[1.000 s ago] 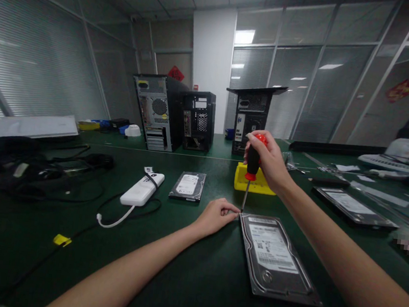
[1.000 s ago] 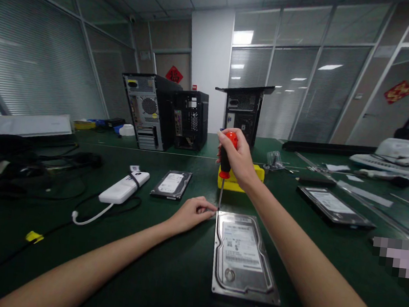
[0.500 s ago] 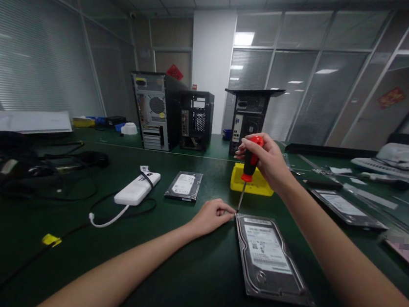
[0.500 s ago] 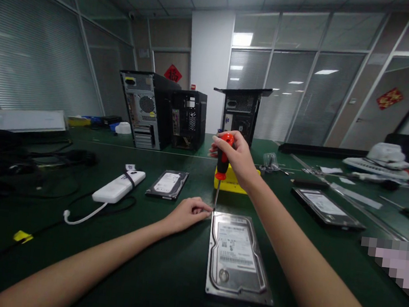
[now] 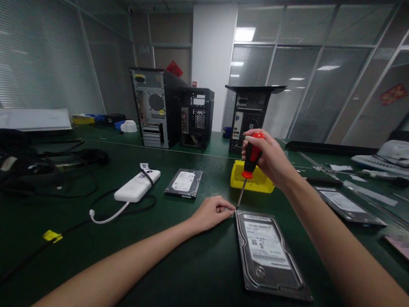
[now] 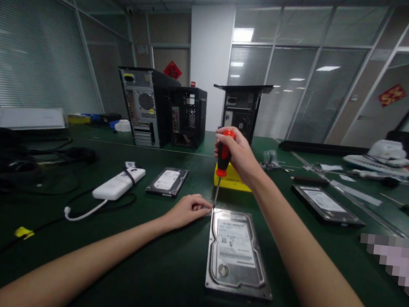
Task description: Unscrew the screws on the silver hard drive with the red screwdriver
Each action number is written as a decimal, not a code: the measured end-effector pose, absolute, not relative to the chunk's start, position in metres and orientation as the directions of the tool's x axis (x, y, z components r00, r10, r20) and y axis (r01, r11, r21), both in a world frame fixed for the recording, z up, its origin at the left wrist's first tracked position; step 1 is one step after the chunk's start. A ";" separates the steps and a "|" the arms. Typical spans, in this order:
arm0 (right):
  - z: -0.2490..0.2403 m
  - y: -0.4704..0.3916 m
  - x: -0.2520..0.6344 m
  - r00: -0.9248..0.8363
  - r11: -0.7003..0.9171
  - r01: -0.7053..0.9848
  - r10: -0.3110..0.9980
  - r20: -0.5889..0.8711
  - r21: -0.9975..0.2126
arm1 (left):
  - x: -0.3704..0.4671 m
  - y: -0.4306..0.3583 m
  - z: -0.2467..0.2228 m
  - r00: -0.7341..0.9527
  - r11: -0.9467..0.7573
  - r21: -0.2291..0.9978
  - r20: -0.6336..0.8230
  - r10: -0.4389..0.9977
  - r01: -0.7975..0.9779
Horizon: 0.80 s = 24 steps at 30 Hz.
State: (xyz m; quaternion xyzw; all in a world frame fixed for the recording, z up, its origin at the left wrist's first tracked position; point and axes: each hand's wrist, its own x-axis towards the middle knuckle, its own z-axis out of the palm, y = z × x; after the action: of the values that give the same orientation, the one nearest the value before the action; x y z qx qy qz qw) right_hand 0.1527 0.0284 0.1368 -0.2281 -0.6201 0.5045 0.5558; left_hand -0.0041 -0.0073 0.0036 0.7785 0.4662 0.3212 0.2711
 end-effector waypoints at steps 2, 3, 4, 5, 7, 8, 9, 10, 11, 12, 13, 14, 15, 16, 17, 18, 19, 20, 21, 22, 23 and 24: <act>0.139 0.027 0.155 -0.325 0.359 -0.281 0.837 0.440 -0.890 | -0.004 -0.006 0.002 0.356 -0.418 0.722 0.250 0.900 0.551; 0.140 0.026 0.156 -0.342 0.346 -0.283 0.835 0.431 -0.895 | -0.004 -0.006 0.002 0.354 -0.418 0.722 0.251 0.901 0.551; 0.141 0.025 0.157 -0.352 0.334 -0.286 0.835 0.422 -0.898 | -0.004 -0.005 0.001 0.354 -0.417 0.723 0.250 0.901 0.551; 0.141 0.024 0.156 -0.353 0.324 -0.288 0.839 0.414 -0.901 | -0.004 -0.005 0.000 0.354 -0.416 0.726 0.250 0.901 0.548; 0.141 0.023 0.154 -0.321 0.314 -0.291 0.857 0.402 -0.904 | -0.004 -0.005 -0.001 0.355 -0.416 0.736 0.252 0.900 0.533; 0.141 0.023 0.153 -0.295 0.318 -0.290 0.867 0.401 -0.902 | -0.003 -0.005 -0.001 0.355 -0.416 0.742 0.253 0.900 0.526; 0.140 0.023 0.152 -0.268 0.324 -0.288 0.876 0.401 -0.901 | -0.003 -0.005 -0.001 0.354 -0.415 0.746 0.254 0.900 0.521; 0.140 0.024 0.151 -0.244 0.329 -0.285 0.884 0.400 -0.900 | -0.003 -0.006 0.000 0.351 -0.413 0.747 0.253 0.901 0.521; 0.139 0.024 0.150 -0.222 0.332 -0.283 0.890 0.398 -0.900 | -0.002 -0.006 0.001 0.346 -0.410 0.746 0.252 0.904 0.525; 0.139 0.025 0.149 -0.208 0.332 -0.284 0.895 0.395 -0.900 | -0.002 -0.006 0.002 0.342 -0.406 0.744 0.250 0.906 0.531; 0.139 0.025 0.149 -0.200 0.330 -0.287 0.898 0.393 -0.900 | -0.002 -0.007 0.003 0.341 -0.403 0.741 0.247 0.907 0.536; 0.139 0.025 0.149 -0.201 0.327 -0.291 0.898 0.392 -0.899 | -0.002 -0.007 0.003 0.340 -0.401 0.740 0.245 0.908 0.539; 0.139 0.025 0.149 -0.209 0.323 -0.295 0.896 0.391 -0.899 | -0.002 -0.007 0.004 0.340 -0.399 0.741 0.241 0.909 0.540; 0.139 0.025 0.150 -0.225 0.317 -0.298 0.893 0.389 -0.900 | -0.002 -0.007 0.004 0.341 -0.394 0.744 0.234 0.910 0.540; 0.139 0.026 0.150 -0.246 0.310 -0.301 0.889 0.387 -0.902 | -0.001 -0.007 0.004 0.338 -0.385 0.744 0.225 0.914 0.546; 0.140 0.026 0.151 -0.270 0.301 -0.303 0.883 0.385 -0.904 | 0.001 -0.008 0.004 0.335 -0.377 0.739 0.214 0.918 0.559; 0.140 0.026 0.152 -0.296 0.293 -0.308 0.875 0.384 -0.905 | 0.003 -0.009 0.005 0.333 -0.369 0.726 0.202 0.921 0.580; 0.141 0.025 0.152 -0.321 0.282 -0.312 0.867 0.380 -0.907 | 0.005 -0.010 0.005 0.332 -0.365 0.705 0.192 0.923 0.608; 0.142 0.025 0.153 -0.343 0.269 -0.317 0.862 0.374 -0.910 | 0.008 -0.012 0.006 0.343 -0.376 0.676 0.190 0.920 0.634; 0.143 0.025 0.153 -0.359 0.253 -0.321 0.859 0.365 -0.913 | 0.012 -0.014 0.006 0.345 -0.375 0.652 0.182 0.921 0.659; 0.144 0.024 0.154 -0.370 0.237 -0.323 0.860 0.353 -0.916 | 0.015 -0.016 0.006 0.337 -0.359 0.635 0.161 0.928 0.684; 0.144 0.024 0.154 -0.376 0.221 -0.324 0.862 0.340 -0.920 | 0.017 -0.017 0.007 0.328 -0.339 0.621 0.138 0.935 0.707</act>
State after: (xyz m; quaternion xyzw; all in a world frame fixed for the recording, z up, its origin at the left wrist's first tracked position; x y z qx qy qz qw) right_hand 0.1539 0.0236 0.1444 -0.2271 -0.5918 0.5811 0.5104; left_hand 0.0174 -0.0172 0.0069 0.7808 0.5255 0.2451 0.2326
